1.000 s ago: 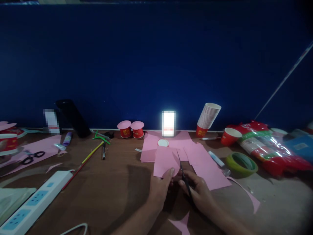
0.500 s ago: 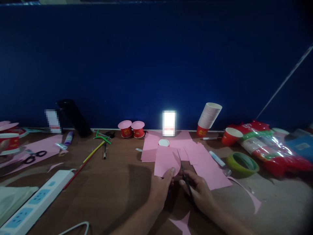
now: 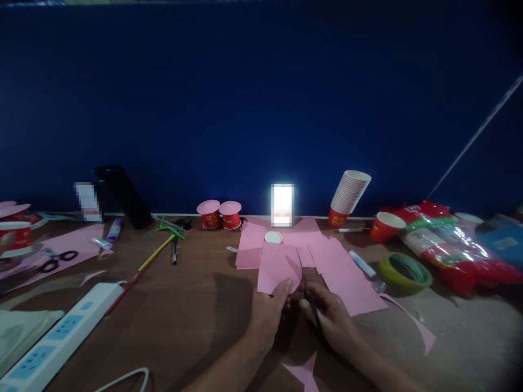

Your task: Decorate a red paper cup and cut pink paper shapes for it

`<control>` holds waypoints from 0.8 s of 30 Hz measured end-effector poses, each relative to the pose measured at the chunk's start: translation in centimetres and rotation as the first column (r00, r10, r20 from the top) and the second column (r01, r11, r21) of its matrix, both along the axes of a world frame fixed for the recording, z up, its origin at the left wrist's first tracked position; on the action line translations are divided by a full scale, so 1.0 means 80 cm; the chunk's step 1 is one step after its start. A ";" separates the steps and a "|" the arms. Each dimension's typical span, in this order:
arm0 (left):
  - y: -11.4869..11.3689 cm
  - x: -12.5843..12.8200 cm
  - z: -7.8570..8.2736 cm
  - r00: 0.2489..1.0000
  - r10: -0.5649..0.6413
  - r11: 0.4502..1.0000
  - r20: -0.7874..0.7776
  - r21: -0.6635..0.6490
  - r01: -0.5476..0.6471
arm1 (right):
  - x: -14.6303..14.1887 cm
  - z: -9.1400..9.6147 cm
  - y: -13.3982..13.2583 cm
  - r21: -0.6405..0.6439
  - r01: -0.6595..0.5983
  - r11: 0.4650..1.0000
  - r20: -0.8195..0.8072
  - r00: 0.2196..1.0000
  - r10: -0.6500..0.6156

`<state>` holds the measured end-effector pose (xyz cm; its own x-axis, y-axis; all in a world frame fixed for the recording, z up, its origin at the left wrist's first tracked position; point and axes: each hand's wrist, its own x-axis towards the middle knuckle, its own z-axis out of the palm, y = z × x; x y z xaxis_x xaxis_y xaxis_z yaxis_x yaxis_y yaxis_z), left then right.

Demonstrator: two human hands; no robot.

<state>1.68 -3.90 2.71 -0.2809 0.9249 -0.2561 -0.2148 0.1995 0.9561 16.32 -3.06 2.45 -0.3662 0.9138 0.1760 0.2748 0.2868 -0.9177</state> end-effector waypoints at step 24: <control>-0.004 0.000 -0.004 0.998 -0.067 0.997 0.001 0.037 0.067 | -0.001 0.003 -0.001 0.012 -0.006 1.000 -0.032 0.999 0.006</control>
<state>1.67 -4.25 2.40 -0.2177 0.9504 -0.2221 -0.2046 0.1781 0.9625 16.21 -3.17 2.73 -0.3659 0.9093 0.1985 0.2435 0.2994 -0.9225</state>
